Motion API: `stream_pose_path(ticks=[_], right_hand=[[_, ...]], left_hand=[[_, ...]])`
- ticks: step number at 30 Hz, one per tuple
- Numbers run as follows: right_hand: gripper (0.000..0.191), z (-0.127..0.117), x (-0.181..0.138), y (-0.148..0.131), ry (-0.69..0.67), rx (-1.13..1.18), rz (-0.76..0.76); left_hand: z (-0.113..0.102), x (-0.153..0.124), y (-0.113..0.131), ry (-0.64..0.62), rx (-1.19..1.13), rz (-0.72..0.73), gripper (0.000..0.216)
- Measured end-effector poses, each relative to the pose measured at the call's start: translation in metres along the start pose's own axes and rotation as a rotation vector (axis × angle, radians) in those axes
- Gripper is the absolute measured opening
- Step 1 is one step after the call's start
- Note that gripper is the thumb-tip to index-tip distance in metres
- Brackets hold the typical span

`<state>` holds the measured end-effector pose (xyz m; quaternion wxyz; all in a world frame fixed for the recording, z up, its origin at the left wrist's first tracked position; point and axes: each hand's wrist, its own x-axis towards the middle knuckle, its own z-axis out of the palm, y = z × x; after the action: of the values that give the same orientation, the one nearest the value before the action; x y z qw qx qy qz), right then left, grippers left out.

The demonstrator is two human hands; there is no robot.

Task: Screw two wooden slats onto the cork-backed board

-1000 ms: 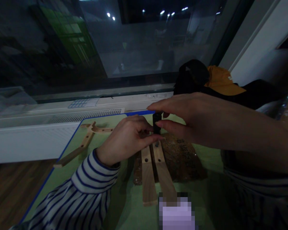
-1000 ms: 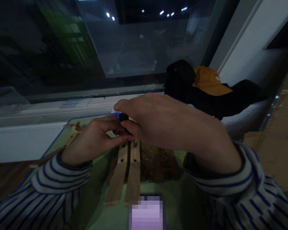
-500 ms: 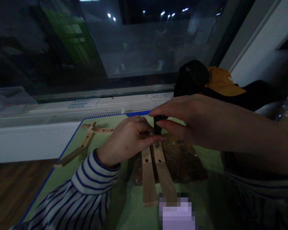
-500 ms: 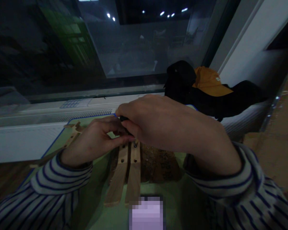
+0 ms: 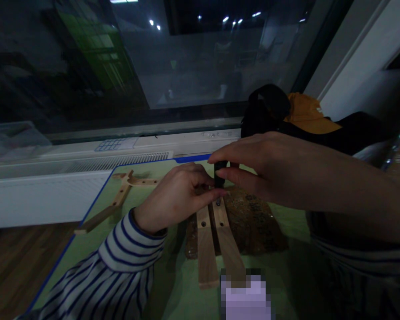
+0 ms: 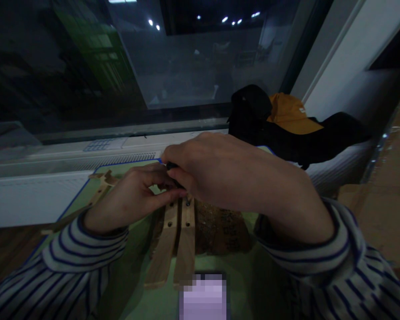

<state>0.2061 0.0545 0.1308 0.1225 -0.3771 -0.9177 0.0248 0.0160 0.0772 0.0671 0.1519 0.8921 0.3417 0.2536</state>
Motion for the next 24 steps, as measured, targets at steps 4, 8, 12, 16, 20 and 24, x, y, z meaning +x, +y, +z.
stream_pose_path(ticks=[4, 8, 12, 16, 20, 24], right_hand=[[0.019, 0.0005, -0.0011, 0.0005, 0.013, -0.012, -0.006], [0.019, 0.0011, -0.0007, 0.0008, 0.015, -0.029, -0.004], [0.021, 0.0013, 0.0004, 0.0010, 0.017, -0.025, -0.005], [0.022, 0.0015, -0.0001, 0.0015, 0.017, -0.026, -0.005], [0.022, 0.0019, -0.0006, 0.0019, 0.043, -0.024, -0.037], [0.026, 0.0022, 0.0000, 0.0006, 0.083, -0.010, -0.079]], left_hand=[[0.0001, -0.0007, 0.0001, -0.023, -0.004, -0.010, 0.020], [-0.0001, -0.0014, 0.0004, -0.032, 0.005, -0.006, 0.020], [-0.0008, -0.0007, 0.0008, -0.023, 0.015, 0.002, 0.020], [-0.0012, 0.0001, 0.0001, 0.012, 0.015, 0.006, 0.025], [-0.0007, -0.0001, -0.0010, 0.027, 0.006, 0.006, 0.024], [-0.0003, -0.0002, -0.0005, 0.015, -0.001, 0.001, 0.023]])
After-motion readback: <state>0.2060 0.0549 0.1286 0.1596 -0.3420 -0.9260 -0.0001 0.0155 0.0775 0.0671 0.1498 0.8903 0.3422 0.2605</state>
